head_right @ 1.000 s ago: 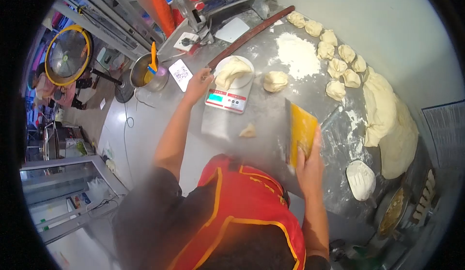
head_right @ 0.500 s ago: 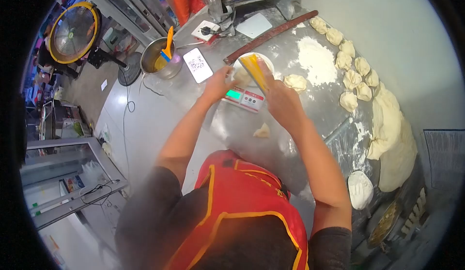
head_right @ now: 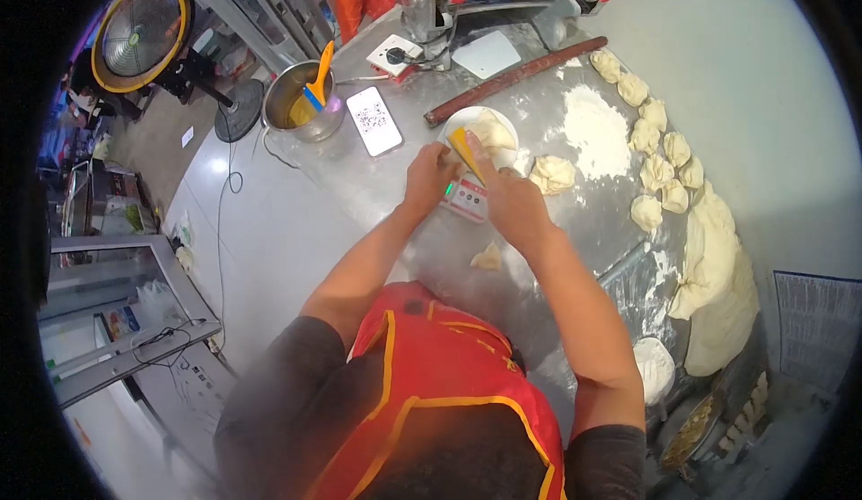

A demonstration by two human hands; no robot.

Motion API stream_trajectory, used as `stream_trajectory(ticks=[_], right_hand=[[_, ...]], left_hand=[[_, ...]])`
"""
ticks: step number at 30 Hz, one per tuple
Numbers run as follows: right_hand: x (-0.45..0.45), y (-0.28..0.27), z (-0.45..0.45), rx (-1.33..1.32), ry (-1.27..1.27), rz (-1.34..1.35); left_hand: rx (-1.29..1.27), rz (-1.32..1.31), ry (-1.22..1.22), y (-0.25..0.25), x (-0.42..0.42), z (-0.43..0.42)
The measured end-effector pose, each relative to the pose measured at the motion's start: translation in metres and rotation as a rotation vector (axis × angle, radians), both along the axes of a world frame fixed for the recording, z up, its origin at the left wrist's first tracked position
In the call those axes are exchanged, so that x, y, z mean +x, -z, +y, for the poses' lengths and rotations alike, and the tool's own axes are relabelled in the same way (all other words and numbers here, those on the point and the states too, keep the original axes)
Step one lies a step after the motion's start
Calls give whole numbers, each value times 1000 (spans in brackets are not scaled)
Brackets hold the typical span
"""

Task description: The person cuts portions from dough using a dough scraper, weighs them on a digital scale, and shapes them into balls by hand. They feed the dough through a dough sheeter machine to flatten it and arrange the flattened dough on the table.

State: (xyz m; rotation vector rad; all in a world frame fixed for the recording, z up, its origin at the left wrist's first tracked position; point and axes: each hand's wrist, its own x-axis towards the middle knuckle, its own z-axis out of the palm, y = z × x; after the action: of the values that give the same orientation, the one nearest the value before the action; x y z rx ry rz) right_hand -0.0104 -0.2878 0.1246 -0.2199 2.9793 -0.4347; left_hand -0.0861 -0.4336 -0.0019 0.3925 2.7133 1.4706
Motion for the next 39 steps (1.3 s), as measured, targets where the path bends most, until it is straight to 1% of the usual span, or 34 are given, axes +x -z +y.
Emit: stream_trajectory(ticks=[3, 6, 8, 9, 11, 12, 15, 18, 21, 24, 27, 30, 33, 36, 39], right_hand=[[-6, -6, -5, -34, 71, -29], [-7, -27, -6, -155, 148, -51], [-7, -25, -7, -155, 138, -95], [-5, -23, -9, -157, 134, -119], [-1, 4, -11, -83, 87, -39], [1, 9, -15, -46, 62, 2], [12, 10, -27, -10, 55, -70], [14, 22, -35, -5, 62, -71], [15, 29, -40, -54, 42, 72], [22, 22, -37, 46, 49, -117], [52, -3, -24, 30, 12, -158], [83, -16, 0, 61, 106, -239], [114, -26, 22, -128, 315, -142], [126, -29, 30, -275, 412, 0], [123, -28, 31, -280, 346, 68]], left_hand=[[112, -85, -8, -1, -1, -4], [126, -73, 7, 5, -4, -7], [141, -76, -34, -1, -2, -8], [147, -78, -53, -4, 0, -10], [85, -123, -43, 2, -3, -10], [55, -144, -38, 4, -4, -10], [25, -141, -46, 9, 0, -11], [25, -83, -74, 10, 3, -10], [-10, 9, -123, 11, 0, -6], [-109, -54, -64, 15, -8, -13], [-63, -118, -62, 13, -8, -28], [38, -169, -197, -4, 0, -55], [411, -455, -145, 7, 12, -96], [745, -767, -171, 3, 26, -106], [1180, -1019, -290, -9, 26, -103]])
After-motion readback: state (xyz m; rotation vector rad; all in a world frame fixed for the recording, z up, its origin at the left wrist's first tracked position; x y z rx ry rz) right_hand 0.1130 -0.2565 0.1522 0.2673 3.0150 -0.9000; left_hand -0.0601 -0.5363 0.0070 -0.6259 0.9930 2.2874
